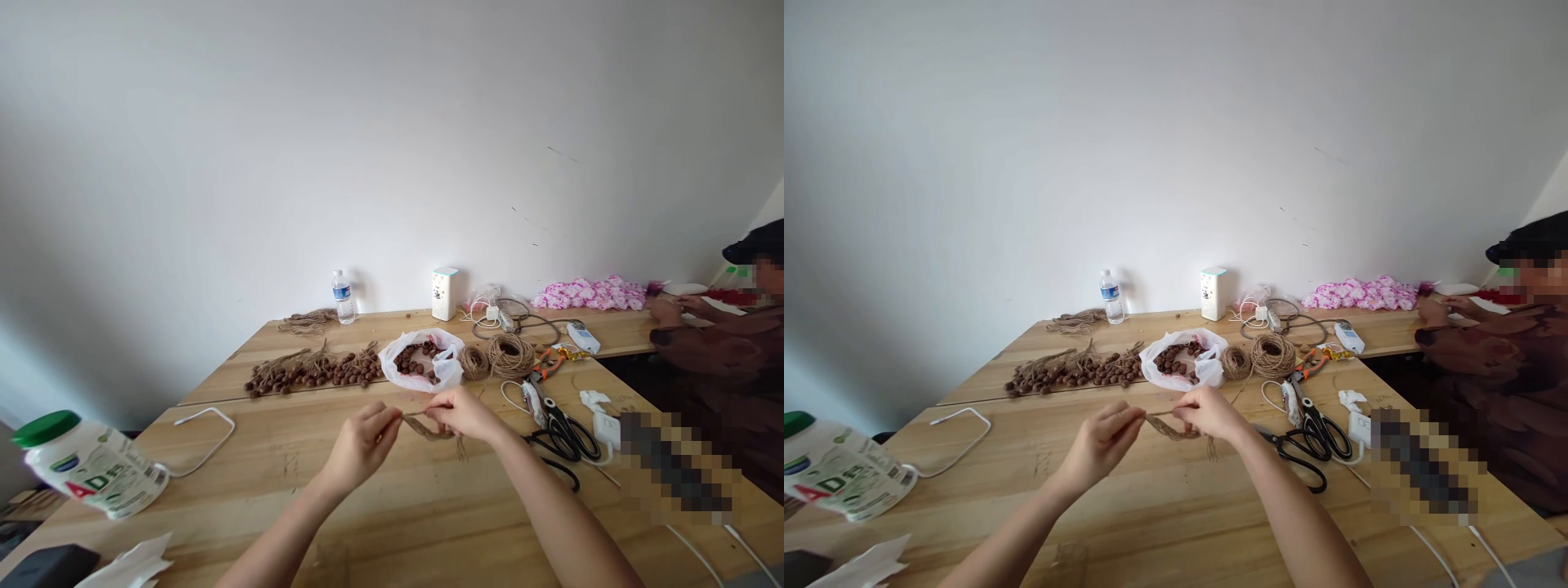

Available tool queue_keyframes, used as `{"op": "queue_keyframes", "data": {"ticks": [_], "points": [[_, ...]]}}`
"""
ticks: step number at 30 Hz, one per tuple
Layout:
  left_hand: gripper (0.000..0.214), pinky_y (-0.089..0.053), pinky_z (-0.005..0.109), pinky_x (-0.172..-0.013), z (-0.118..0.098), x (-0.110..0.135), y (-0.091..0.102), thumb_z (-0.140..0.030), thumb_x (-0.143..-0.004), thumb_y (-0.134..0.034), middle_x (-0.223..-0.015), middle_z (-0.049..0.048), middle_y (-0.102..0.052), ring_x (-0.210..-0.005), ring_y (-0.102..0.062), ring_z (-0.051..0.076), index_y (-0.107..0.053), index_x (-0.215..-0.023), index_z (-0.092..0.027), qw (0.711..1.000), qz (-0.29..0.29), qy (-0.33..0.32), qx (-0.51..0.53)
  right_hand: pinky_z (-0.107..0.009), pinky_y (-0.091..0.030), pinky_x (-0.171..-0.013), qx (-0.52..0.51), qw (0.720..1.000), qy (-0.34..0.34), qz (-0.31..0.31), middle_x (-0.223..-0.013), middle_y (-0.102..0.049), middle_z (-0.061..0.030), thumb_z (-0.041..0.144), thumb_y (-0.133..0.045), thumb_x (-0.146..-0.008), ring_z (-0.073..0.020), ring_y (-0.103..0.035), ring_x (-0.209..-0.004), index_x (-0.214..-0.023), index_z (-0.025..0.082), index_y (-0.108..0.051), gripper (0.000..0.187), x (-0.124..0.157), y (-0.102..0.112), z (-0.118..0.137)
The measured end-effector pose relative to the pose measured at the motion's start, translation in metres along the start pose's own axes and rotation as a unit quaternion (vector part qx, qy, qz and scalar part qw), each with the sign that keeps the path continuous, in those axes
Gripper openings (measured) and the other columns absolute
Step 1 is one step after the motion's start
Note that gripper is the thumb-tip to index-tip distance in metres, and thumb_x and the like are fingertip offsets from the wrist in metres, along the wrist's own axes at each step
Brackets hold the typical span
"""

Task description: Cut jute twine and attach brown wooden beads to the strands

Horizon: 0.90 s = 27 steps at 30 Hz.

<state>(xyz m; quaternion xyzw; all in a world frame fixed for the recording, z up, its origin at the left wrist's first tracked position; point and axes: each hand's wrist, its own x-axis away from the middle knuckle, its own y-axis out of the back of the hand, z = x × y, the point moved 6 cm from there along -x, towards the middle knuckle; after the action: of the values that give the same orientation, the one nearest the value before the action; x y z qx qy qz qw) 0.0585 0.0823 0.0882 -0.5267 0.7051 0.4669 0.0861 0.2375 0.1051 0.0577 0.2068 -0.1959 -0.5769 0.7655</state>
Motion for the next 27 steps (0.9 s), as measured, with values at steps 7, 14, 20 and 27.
{"op": "queue_keyframes", "data": {"ticks": [7,14,20,27], "points": [[0.033,-0.045,0.025,-0.055,0.043,-0.002,0.018,-0.043,-0.072,-0.063,-0.071,0.0068,-0.070,-0.062,-0.059,0.018,-0.074,-0.081,-0.013,0.952,-0.106,0.244,0.149,-0.029,-0.043,-0.069,0.237,0.952,-0.035,-0.190,-0.075,-0.070,-0.0100,0.018,-0.055,-0.081,-0.0220,-0.063,-0.074,-0.077,0.013,-0.073,0.019,-0.005,0.076,-0.030],[0.035,-0.047,0.027,-0.058,0.049,0.000,0.012,-0.044,-0.066,-0.066,-0.071,0.0062,-0.073,-0.064,-0.062,0.021,-0.074,-0.079,-0.013,0.937,-0.124,0.292,0.147,-0.031,-0.041,-0.093,0.278,0.918,0.069,-0.275,-0.114,-0.059,-0.0113,-0.002,-0.048,-0.072,-0.0215,-0.052,-0.108,-0.105,0.015,-0.062,0.040,0.017,0.042,0.019],[0.029,-0.047,0.026,-0.061,0.036,0.002,0.006,-0.040,-0.067,-0.067,-0.076,0.0053,-0.072,-0.070,-0.062,0.020,-0.073,-0.077,-0.014,0.937,-0.115,0.278,0.179,-0.027,-0.048,-0.069,0.248,0.905,0.317,-0.135,-0.081,-0.061,-0.0045,0.009,-0.051,-0.077,-0.0173,-0.058,-0.075,-0.089,0.018,-0.060,0.018,0.051,-0.055,0.075],[0.035,-0.016,0.019,-0.038,0.026,0.009,-0.016,-0.048,-0.069,-0.067,-0.041,-0.0081,-0.034,-0.039,-0.024,0.005,-0.067,-0.072,-0.012,0.887,-0.029,0.329,0.322,-0.035,-0.050,-0.072,0.319,0.845,0.282,-0.324,-0.088,-0.057,-0.0106,0.008,-0.046,-0.085,-0.0229,-0.056,-0.084,-0.096,0.014,-0.056,0.016,0.045,-0.053,0.060]]}}
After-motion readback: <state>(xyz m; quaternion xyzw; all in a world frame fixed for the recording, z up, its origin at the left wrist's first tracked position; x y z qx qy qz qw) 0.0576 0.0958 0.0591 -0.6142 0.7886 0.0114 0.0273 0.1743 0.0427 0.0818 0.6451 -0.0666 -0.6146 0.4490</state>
